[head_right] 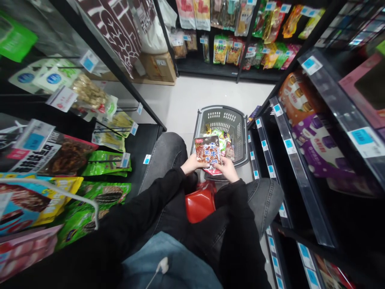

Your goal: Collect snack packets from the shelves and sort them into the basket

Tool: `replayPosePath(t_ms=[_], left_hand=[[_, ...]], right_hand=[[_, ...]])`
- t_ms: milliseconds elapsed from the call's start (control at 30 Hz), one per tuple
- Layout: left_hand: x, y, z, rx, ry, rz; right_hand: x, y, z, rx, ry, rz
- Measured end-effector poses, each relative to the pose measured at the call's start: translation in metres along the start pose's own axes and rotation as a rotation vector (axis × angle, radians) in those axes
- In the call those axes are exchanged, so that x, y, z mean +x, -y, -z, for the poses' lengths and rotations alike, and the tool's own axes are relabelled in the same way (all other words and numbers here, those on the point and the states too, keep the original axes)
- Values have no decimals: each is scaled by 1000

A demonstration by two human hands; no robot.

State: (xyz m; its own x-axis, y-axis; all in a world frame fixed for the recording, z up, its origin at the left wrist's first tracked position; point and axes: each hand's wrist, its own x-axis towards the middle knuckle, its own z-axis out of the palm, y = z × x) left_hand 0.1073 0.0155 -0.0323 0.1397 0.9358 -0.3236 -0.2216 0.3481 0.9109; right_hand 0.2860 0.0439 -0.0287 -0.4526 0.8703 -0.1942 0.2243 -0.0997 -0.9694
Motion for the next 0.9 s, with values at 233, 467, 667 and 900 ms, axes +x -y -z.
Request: replayPosePath(t_ms=[233,467,667,900], left_hand=[[0,2,1,243,-33,23],[-1,-1,0,244,-92,45],[2,9,1,79,-78,4],[1,7,2,166,-130,-18]], right_hand=[[1,-13,7,-106,46,-76],[6,-16,-1,-124,-11,-64],[5,-12,-8,71,-55,-64],[2,-9,-9,12,-47,7]])
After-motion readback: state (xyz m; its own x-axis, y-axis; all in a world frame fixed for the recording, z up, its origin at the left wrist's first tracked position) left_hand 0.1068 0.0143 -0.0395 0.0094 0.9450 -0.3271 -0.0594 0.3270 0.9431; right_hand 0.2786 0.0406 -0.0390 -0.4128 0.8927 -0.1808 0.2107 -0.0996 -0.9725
